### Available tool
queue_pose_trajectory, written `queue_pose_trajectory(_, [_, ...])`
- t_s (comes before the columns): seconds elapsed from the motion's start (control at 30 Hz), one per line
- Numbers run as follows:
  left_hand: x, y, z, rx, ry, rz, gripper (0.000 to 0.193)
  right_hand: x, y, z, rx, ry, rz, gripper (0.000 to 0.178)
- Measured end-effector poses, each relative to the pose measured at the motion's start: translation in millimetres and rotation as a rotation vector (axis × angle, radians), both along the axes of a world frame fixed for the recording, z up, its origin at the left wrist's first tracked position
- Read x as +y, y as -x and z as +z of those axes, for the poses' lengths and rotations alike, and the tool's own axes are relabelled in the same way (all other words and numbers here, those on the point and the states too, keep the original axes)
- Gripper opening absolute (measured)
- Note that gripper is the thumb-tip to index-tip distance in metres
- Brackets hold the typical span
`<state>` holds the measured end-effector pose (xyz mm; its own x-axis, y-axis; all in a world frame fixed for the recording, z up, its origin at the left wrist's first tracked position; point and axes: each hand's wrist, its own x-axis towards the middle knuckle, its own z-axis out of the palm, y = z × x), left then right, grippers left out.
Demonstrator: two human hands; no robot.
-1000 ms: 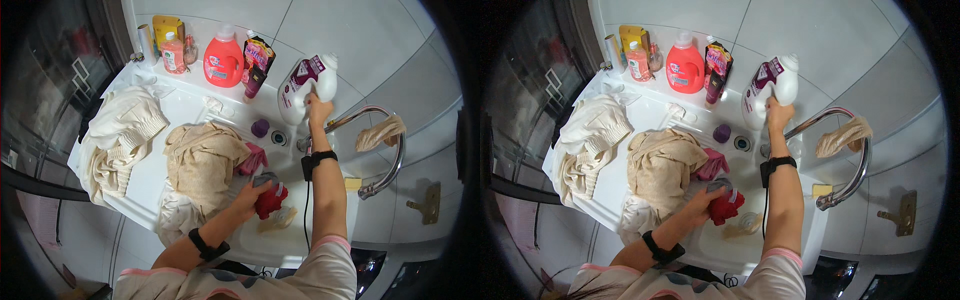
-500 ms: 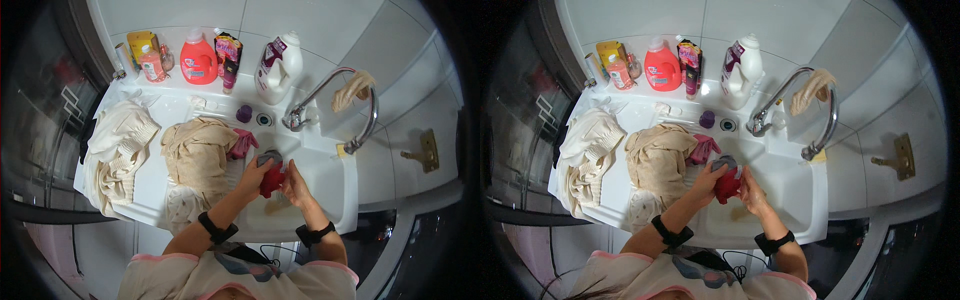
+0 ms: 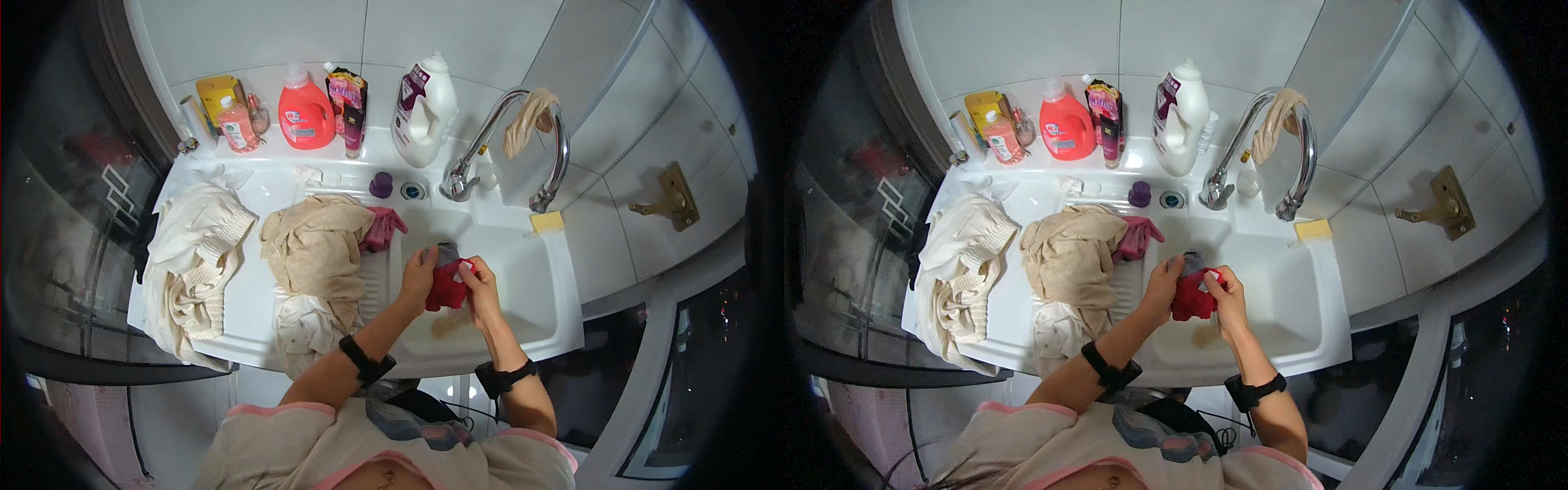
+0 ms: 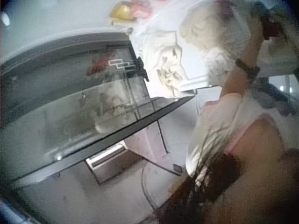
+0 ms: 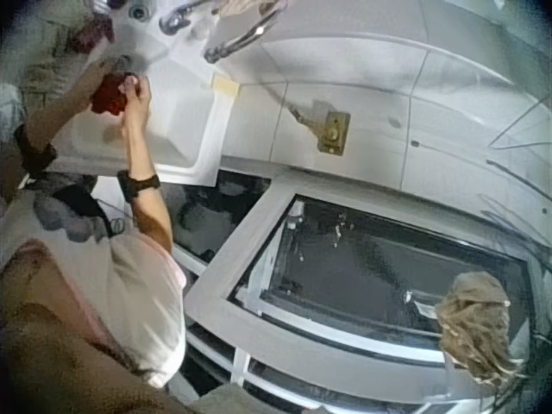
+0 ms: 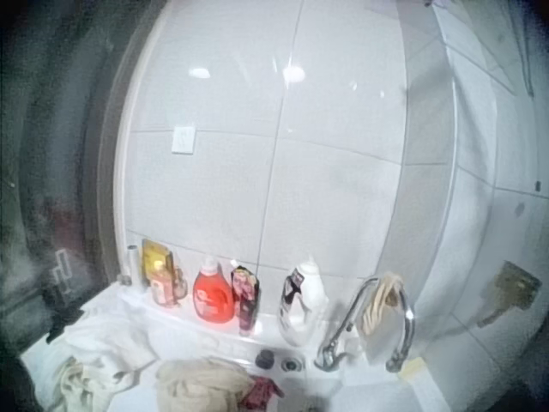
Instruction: The person hangs a white shirt and a pink towel on hangers on a drying rack, then washes a red garment by hand in a sink using liquid detergent and rinses it under a faucet.
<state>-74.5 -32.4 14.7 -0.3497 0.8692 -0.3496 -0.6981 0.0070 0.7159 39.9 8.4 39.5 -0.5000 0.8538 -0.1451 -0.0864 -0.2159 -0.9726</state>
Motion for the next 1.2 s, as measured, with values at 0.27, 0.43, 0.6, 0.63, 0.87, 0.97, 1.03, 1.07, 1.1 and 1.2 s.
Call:
queue_pose_trajectory(0.27, [22.1, -8.5, -16.3, 0.239, -0.02, 0.09, 0.026, -4.6, 21.9, -1.5, -0.179, -0.516, -0.332, 0.023])
queue_pose_trajectory(0.43, [24.9, -23.8, -2.4, -0.069, -0.02, -0.116, 0.028, 27.6, 20.2, -19.5, -0.672, -0.798, -0.177, 0.023])
queue_pose_trajectory(0.6, [52.7, -10.8, -108.5, 0.513, -0.134, -0.09, 0.03, 1.4, 28.1, -7.0, -0.678, -0.745, -0.311, 0.022])
queue_pose_trajectory(0.63, [54.5, -7.1, -112.8, 0.672, -0.203, -0.142, 0.03, -13.8, 29.7, 2.0, -0.688, -0.736, -0.323, 0.022])
queue_pose_trajectory(0.87, [40.9, -46.4, -18.0, -0.049, -0.012, -0.162, 0.028, 37.4, -1.7, -0.6, -0.649, -0.576, -0.283, 0.029])
queue_pose_trajectory(0.97, [30.5, -30.9, -18.5, 0.039, -0.067, -0.184, 0.027, 25.0, 0.4, -6.0, -0.607, -0.514, -0.356, 0.031])
queue_pose_trajectory(1.03, [28.0, -22.5, -1.7, 0.074, 0.003, -0.116, 0.029, 19.4, -3.6, -3.1, -0.368, -0.456, -0.349, 0.029])
queue_pose_trajectory(1.07, [27.9, -16.3, 7.7, 0.107, 0.067, -0.037, 0.032, 17.9, -4.2, -1.1, -0.129, -0.402, -0.33, 0.028])
queue_pose_trajectory(1.1, [27.5, -10.6, 10.1, 0.112, 0.068, -0.031, 0.032, 15.5, -7.6, -2.0, -0.122, -0.401, -0.325, 0.028])
queue_pose_trajectory(1.2, [20.6, 1.8, 12.6, -0.03, -0.038, 0.013, 0.034, 9.6, -29.7, 3.6, 0.027, -0.04, 0.172, 0.023])
